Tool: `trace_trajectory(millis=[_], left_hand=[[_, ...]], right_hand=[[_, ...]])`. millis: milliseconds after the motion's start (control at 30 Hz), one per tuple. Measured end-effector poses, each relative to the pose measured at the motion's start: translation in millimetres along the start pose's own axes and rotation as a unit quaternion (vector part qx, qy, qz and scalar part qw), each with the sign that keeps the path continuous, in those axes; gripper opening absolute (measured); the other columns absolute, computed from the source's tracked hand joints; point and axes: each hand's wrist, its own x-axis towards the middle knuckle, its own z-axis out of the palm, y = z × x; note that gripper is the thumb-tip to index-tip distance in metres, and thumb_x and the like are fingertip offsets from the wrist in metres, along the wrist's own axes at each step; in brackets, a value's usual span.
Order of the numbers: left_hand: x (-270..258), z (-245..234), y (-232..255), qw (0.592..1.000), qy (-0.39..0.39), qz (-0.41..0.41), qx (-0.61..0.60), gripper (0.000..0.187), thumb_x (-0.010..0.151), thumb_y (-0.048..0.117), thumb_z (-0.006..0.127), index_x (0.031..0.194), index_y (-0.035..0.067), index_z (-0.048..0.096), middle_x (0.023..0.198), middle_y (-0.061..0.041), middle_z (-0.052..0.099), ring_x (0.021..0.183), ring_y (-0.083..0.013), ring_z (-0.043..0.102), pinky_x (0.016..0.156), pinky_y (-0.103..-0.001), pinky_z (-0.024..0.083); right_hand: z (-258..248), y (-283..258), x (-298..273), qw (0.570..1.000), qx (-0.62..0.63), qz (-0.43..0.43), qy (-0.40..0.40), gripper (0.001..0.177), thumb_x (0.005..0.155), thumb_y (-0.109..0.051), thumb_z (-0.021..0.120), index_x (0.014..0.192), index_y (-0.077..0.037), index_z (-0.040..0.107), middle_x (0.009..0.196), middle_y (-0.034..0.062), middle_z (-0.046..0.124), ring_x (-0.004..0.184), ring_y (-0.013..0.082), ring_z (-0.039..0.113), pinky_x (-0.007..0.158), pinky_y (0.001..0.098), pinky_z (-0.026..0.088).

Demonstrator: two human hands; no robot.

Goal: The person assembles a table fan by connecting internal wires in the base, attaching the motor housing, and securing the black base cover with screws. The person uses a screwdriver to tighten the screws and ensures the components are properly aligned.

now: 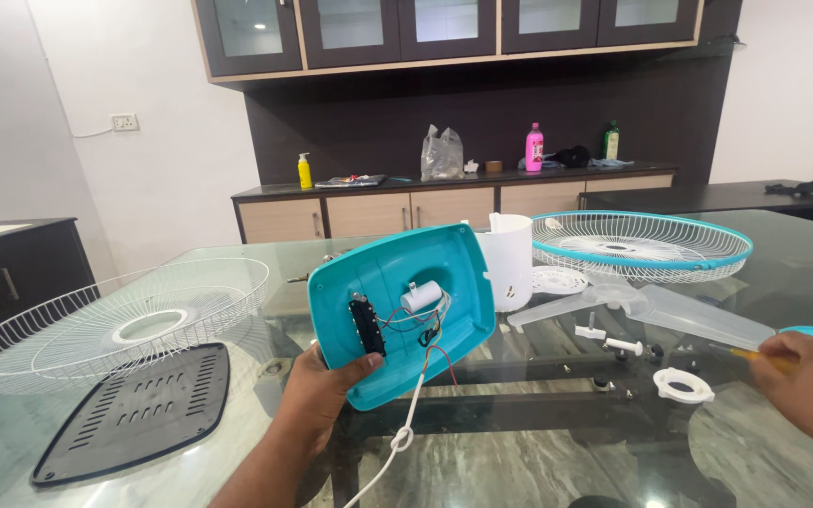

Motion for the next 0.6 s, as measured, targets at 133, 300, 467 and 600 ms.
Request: trace_trajectory(millis=[133,300,467,600], left_hand=[[2,-1,-2,1.000,0.003,-0.006,-0.004,0.053,0.072,0.011,0.086,0.120,-0.003,0.067,0.108,-0.014,0.078,0.096,-0.0227,0.073,0.089,-0.037,0.057],[5,-1,-3,1.000,-0.003,-0.002,-0.011,0.054,0.072,0.010,0.086,0.121,-0.002,0.066,0.109,-0.014,0.077,0.096,-0.0218,0.072,0.089,-0.038,0.057],[5,-1,-4,1.000,0.003,-0.014,-0.015,0.052,0.073,0.010,0.084,0.122,0.001,0.066,0.109,-0.012,0.078,0.096,-0.0212,0.073,0.089,-0.038,0.057],[4,-2,-5,1.000,-0.006,0.010,-0.014,0.049,0.077,0.009,0.083,0.122,-0.002,0.067,0.110,-0.012,0.078,0.097,-0.0199,0.071,0.090,-0.036,0.055]], right_hand=[[2,-1,10,0.995,-0.079,0.003,-0.052,0.030,0.079,-0.027,0.081,0.104,-0.011,0.081,0.088,0.0080,0.082,0.079,0.0226,0.080,0.080,0.0349,0.063],[11,9,11,0.993,-0.103,0.003,-0.063,0.032,0.079,-0.031,0.082,0.104,-0.010,0.081,0.090,0.0077,0.082,0.081,0.0223,0.080,0.081,0.0338,0.063],[19,21,13,0.998,-0.054,-0.015,-0.021,0.034,0.079,-0.027,0.081,0.103,-0.003,0.079,0.091,0.0134,0.080,0.083,0.0256,0.079,0.083,0.0359,0.062],[24,33,11,0.993,0.016,-0.097,0.068,0.029,0.090,-0.024,0.074,0.105,0.001,0.076,0.094,0.0147,0.077,0.088,0.0252,0.075,0.090,0.0350,0.058]])
